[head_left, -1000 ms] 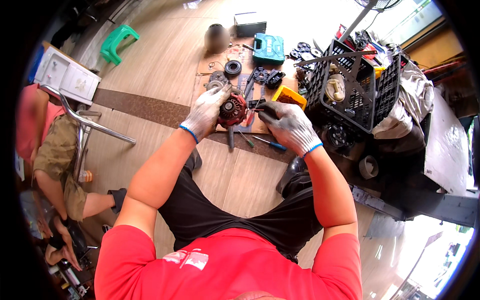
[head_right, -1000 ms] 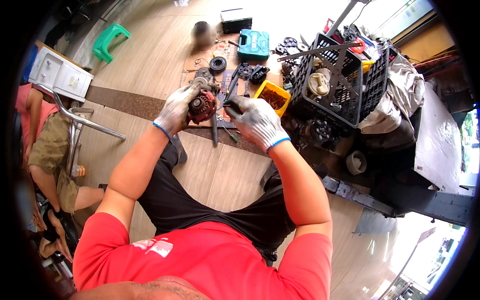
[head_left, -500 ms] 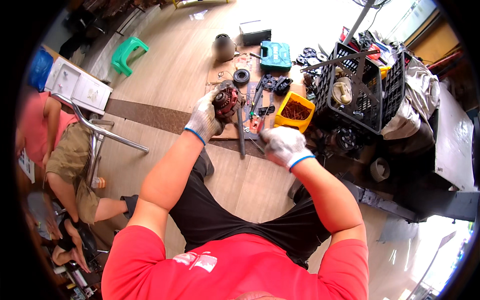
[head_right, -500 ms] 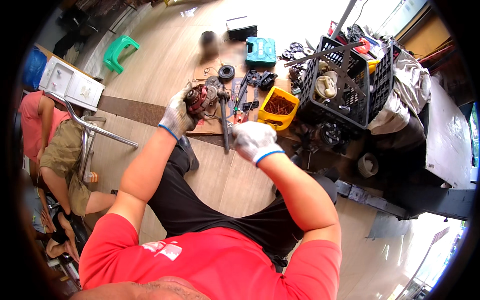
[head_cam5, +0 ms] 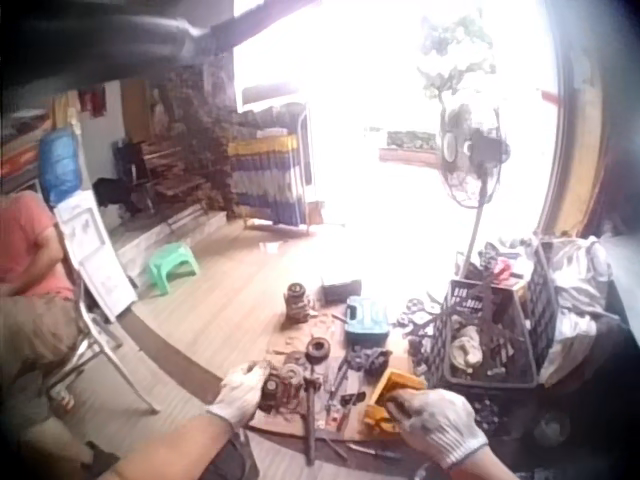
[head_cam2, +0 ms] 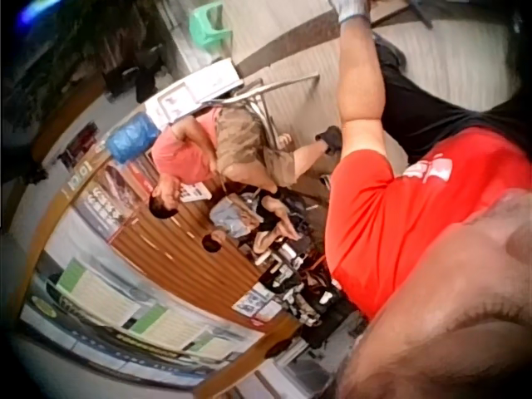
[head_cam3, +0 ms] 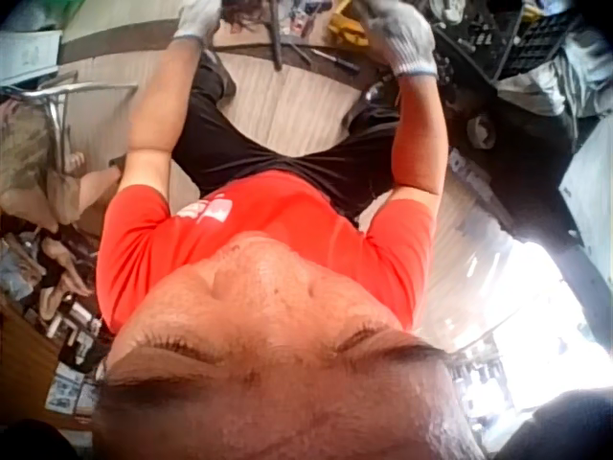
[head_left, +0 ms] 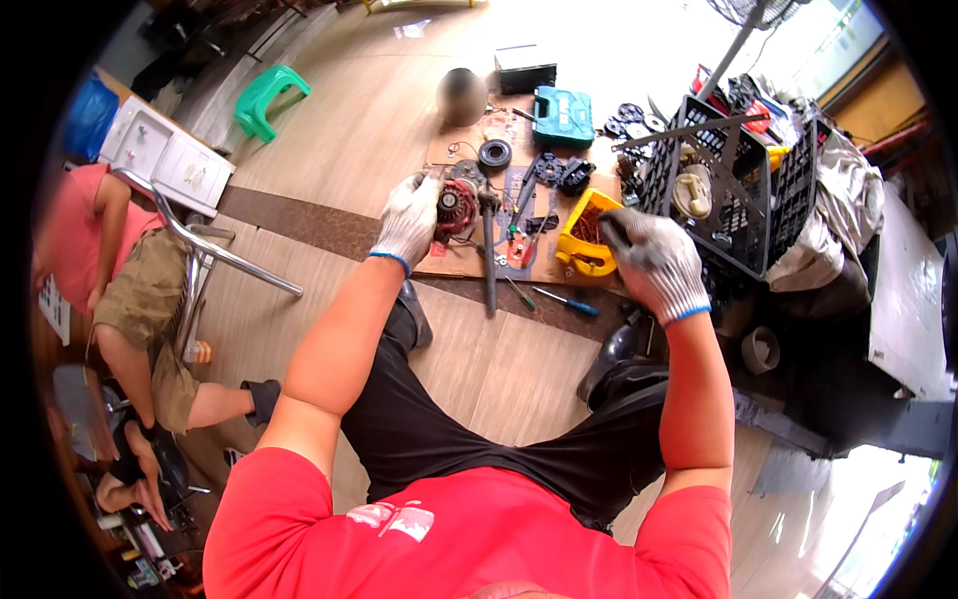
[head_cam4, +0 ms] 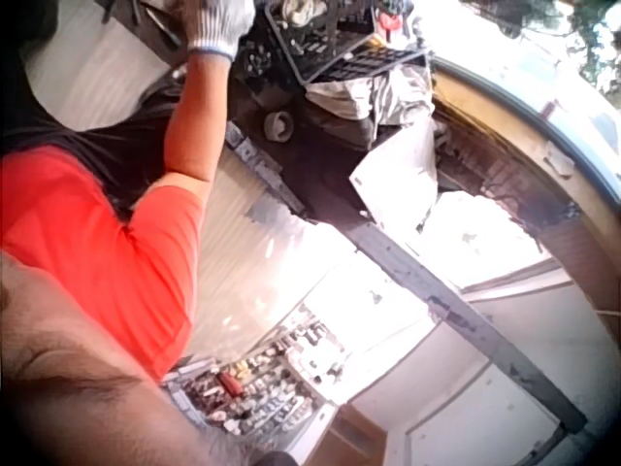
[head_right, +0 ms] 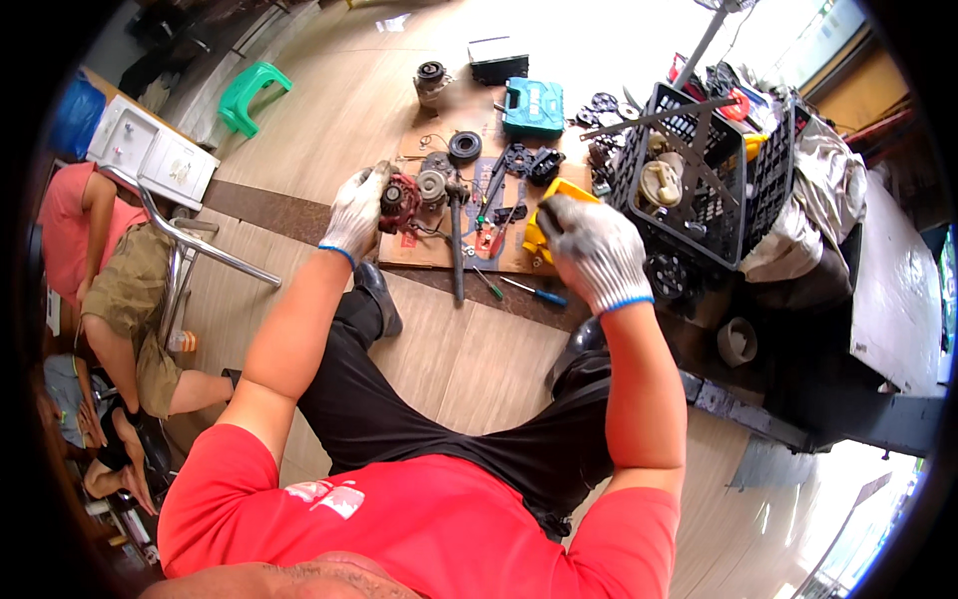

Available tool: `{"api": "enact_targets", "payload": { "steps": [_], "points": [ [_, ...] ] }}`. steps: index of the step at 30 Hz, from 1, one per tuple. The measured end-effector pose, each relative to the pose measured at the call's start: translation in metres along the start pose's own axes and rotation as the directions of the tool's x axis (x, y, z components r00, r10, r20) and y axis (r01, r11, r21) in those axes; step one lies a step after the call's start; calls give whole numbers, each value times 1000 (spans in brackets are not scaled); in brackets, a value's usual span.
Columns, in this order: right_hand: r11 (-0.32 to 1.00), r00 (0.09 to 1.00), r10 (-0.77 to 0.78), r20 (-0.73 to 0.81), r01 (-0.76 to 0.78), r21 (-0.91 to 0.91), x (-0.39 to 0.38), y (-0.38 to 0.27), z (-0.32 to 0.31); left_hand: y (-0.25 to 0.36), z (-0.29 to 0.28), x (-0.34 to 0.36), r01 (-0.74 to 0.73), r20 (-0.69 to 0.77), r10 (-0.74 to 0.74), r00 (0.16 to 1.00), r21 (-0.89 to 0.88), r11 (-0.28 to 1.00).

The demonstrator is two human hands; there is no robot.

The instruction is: The person repairs an alternator by disassembling its components, manipulating the internal wires, and using a screwdriver and pliers while sitting on the floor.

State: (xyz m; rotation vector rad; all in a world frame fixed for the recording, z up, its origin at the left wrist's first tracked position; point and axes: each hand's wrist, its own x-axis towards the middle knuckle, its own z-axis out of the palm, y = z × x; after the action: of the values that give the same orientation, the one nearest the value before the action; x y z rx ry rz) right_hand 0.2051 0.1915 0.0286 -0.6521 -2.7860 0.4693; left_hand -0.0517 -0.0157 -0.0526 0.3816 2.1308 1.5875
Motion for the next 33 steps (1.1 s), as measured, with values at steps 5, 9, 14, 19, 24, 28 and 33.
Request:
{"api": "enact_targets", "payload": {
  "steps": [5,9,14,19,24,28,33],
  "points": [
    [965,944,-190,268,130,227,-25,-34,-6,-5,-15,18,22,-231,-114,966,-365,931],
    [928,771,-312,555,122,353,-30,-45,8,3,-9,25,-38,-266,-142,953,-574,818],
    [791,656,-311,688,-223,570,-12,-21,7,-1,-16,22,-84,-179,-37,983,-623,777],
    [835,859,-509,-51,507,211,6,8,30,1,-5,17,-148,-88,120,989,-500,853],
    [702,968,-76,238,-118,703,17,-22,44,17,12,-7,-94,53,128,990,-425,900],
    [171,836,-86,542,-523,835,23,-38,93,16,26,-14,-126,132,170,977,-287,950],
    [-2,678,-90,730,-733,680,22,-73,87,3,38,-8,-186,50,199,979,-196,963]
  ]
}}
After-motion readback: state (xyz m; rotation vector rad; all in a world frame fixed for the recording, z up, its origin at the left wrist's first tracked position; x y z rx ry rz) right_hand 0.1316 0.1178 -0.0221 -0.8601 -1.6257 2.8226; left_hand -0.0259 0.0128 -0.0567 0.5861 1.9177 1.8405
